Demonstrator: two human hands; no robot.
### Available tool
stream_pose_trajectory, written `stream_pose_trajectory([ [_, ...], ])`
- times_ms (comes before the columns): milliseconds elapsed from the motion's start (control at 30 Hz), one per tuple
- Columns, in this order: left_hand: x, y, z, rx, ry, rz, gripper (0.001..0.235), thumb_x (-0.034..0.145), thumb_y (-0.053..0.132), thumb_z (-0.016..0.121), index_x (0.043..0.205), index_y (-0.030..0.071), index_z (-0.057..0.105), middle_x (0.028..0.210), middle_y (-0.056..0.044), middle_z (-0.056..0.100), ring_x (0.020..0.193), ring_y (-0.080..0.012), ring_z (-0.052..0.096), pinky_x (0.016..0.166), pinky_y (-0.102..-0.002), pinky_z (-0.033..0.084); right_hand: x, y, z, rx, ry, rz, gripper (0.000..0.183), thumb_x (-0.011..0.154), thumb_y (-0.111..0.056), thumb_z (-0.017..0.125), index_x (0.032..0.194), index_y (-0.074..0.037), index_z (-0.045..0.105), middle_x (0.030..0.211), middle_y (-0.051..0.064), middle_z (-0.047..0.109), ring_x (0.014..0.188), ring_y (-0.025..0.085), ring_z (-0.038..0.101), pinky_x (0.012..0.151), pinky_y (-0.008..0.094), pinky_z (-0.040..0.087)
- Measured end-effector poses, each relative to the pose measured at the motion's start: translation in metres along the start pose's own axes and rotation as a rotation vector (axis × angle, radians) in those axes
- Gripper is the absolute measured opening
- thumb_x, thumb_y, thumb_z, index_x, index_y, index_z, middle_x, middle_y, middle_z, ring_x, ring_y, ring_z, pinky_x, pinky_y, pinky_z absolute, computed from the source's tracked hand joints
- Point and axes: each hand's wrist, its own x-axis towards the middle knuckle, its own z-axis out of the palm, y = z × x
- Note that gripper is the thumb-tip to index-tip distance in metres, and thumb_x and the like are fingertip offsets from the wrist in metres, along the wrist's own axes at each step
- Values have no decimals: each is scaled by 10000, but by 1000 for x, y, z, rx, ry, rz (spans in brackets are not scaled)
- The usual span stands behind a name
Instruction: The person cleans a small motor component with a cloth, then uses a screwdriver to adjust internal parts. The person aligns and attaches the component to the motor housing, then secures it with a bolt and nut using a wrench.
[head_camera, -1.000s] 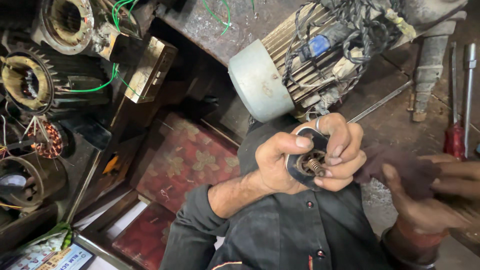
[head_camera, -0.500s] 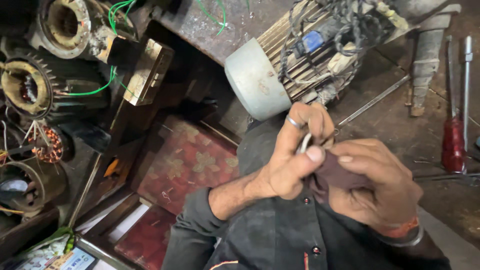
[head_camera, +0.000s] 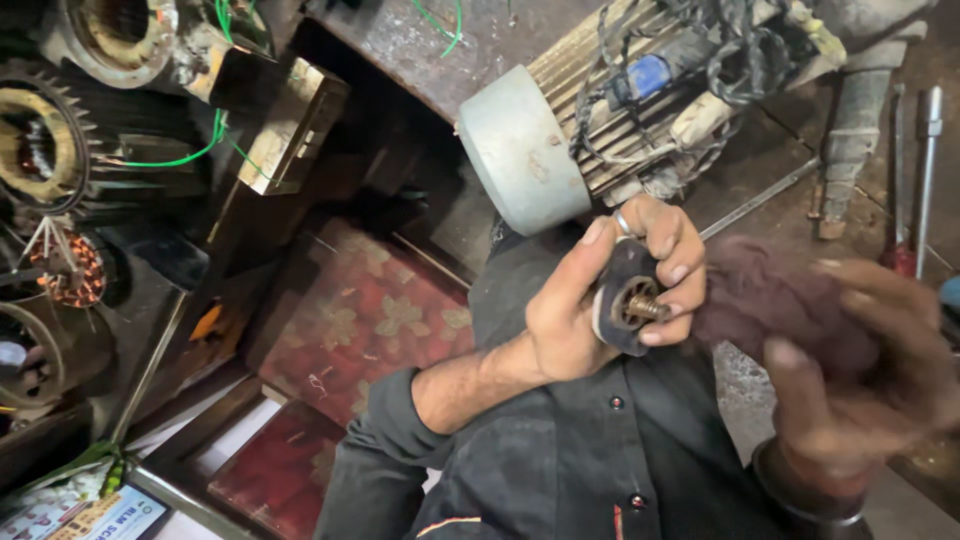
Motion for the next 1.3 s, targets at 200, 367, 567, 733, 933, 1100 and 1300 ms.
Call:
stream_pose_trajectory([
  [200, 3, -6, -1, 474, -16, 155, 284, 1144, 378, 392, 1106, 105, 463, 1046, -34, 441, 975, -121, 412, 933, -256, 372, 41, -30, 18, -117, -256, -278, 508, 669, -31, 749, 1155, -46, 599, 1136, 253, 628, 1022, 388, 684, 873, 443, 598],
  [367, 0, -4, -4, 727, 4, 129, 168, 1166, 229, 479, 1079, 87, 462, 1067, -20, 442, 976, -101, 397, 971, -261, 357, 34, -25, 53, -160, -136, -235, 390, 813, 84, 723, 1156, -20, 570, 1105, 164, 663, 987, 356, 697, 882, 430, 575],
  [567, -1, -7, -6, 1282, 87, 379, 244, 1148, 303, 472, 1073, 71, 469, 1022, -42, 464, 881, -135, 442, 836, -282, 409, 25, -16, 66, -25, -29, 78, 327, 920, 44, 604, 1223, 27, 485, 1097, 138, 640, 982, 207, 669, 854, 332, 555],
  [733, -2, 2, -12, 1434, -4, 529, 306, 1122, 380, 461, 1036, 87, 462, 1007, -66, 453, 835, -158, 440, 760, -299, 404, 31, -11, 57, 460, 121, 459, 177, 1110, -100, 578, 1237, 17, 540, 987, 102, 639, 875, 139, 628, 809, 270, 519],
  [933, -4, 7, -13, 381, 64, 256, 250, 1100, 318, 530, 1095, 79, 457, 1102, -72, 435, 924, -146, 432, 768, -271, 411, 36, 11, 29, 483, 125, 205, 170, 1066, -129, 613, 1157, 7, 567, 1062, 89, 640, 945, 139, 623, 905, 276, 535],
  [1100, 2, -2, -20, 83, 22, 106, 167, 1109, 237, 476, 1097, 72, 453, 1110, -93, 444, 953, -171, 456, 788, -304, 432, 20, 1, 18, 612, -112, 355, 163, 974, -46, 708, 1090, -4, 601, 855, 74, 676, 783, 136, 632, 768, 309, 534],
  [1300, 9, -11, -30, 382, 0, 145, 283, 1190, 301, 450, 1053, 54, 478, 1040, -86, 459, 980, -193, 464, 921, -335, 412, 36, -25, 27, -86, -227, -53, 284, 843, -6, 759, 1119, -16, 691, 1045, 139, 708, 929, 240, 716, 819, 331, 572],
])
